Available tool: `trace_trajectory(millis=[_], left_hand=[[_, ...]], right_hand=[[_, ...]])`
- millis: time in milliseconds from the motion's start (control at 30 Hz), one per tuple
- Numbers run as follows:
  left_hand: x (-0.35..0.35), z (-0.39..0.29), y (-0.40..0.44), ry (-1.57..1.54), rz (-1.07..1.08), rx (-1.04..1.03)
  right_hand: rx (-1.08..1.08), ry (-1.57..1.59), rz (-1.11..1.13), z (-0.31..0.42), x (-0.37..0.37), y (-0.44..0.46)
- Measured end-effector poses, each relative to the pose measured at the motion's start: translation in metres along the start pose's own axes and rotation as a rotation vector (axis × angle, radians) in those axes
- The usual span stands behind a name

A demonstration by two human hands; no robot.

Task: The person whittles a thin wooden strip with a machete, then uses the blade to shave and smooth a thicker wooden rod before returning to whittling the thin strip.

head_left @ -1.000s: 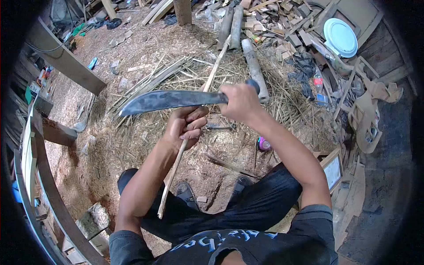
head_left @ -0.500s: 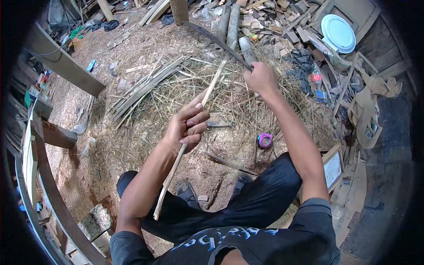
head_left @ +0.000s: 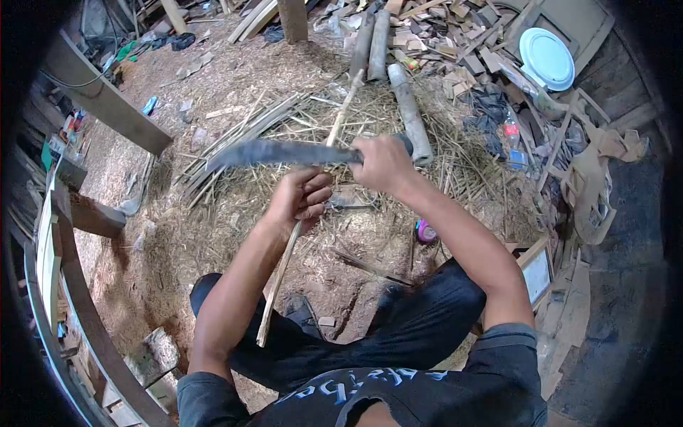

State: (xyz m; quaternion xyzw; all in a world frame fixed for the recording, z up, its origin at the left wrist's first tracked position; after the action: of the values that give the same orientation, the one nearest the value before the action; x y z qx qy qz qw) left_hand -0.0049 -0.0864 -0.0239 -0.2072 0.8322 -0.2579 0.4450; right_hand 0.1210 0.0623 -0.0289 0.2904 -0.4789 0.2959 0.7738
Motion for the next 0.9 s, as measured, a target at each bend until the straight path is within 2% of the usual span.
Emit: trace_trajectory(millis=[33, 100, 167, 200, 233, 300, 367, 433, 467, 500, 567, 600, 633, 700, 767, 833, 900], left_hand=[[0.002, -0.002, -0.005, 0.0, -0.008, -0.003], [-0.001, -0.003, -0.014, 0.022, 0.228, -0.035], [0.004, 0.001, -0.01, 0.024, 0.2, -0.031], [0.006, 0.004, -0.007, 0.023, 0.218, -0.03], [0.005, 0.004, -0.004, 0.026, 0.24, -0.032], [0.004, 0.002, -0.003, 0.02, 0.231, -0.026], [0.003, 0.004, -0.013, 0.003, 0.262, 0.006], [0.004, 0.008, -0.014, -0.02, 0.234, 0.009], [0.005, 0.011, -0.014, -0.003, 0.23, 0.004], [0.003, 0.011, -0.011, 0.017, 0.23, -0.007], [0.004, 0.007, -0.01, 0.014, 0.219, -0.004], [0.001, 0.003, -0.015, 0.035, 0.235, -0.025], [0.001, 0.003, -0.019, 0.057, 0.242, -0.032], [0.001, 0.006, -0.023, 0.015, 0.24, -0.002], [-0.005, 0.009, -0.032, 0.231, 0.182, -0.072], [0.0, 0.012, -0.021, 0.245, 0.234, -0.097], [-0.002, 0.009, -0.014, 0.305, 0.204, -0.177]], right_hand=[[0.101, 0.009, 0.021, 0.005, -0.005, -0.003], [0.098, 0.028, 0.012, -0.019, -0.005, 0.009], [-0.035, -0.079, -0.312, -0.042, 0.004, 0.018], [-0.251, -0.001, -0.028, -0.025, 0.016, 0.015], [-0.251, -0.008, -0.038, -0.021, 0.015, 0.012], [0.089, -0.093, -0.14, -0.01, 0.007, 0.004], [0.082, -0.065, -0.114, -0.032, 0.006, 0.013], [-0.166, -0.066, -0.252, -0.045, 0.023, 0.02], [-0.223, -0.087, -0.171, -0.045, 0.022, 0.017], [-0.217, -0.094, -0.176, -0.038, 0.022, 0.015], [-0.031, -0.11, -0.076, -0.022, 0.012, 0.006], [0.089, -0.122, -0.182, -0.023, 0.011, 0.008], [0.084, -0.118, -0.179, -0.031, 0.014, 0.013], [-0.372, 0.033, -0.236, -0.069, 0.029, 0.026], [-0.377, 0.006, -0.269, -0.095, 0.036, 0.021], [-0.382, -0.016, -0.296, -0.087, 0.041, 0.018], [-0.254, 0.052, -0.239, -0.059, 0.03, 0.009]])
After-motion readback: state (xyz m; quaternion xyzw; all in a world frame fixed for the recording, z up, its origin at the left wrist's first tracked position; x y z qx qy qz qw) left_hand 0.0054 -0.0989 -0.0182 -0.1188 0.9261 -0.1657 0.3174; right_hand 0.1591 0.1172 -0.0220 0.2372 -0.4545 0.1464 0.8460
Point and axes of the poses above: each hand's wrist, its own y-axis towards the middle knuckle, its own x-axis out of the back of the hand, z = x × y, the point moved 2 cm from there along y, towards the middle knuckle, and after that the axes turned 8 degrees about -z, right-handed, at the moved point
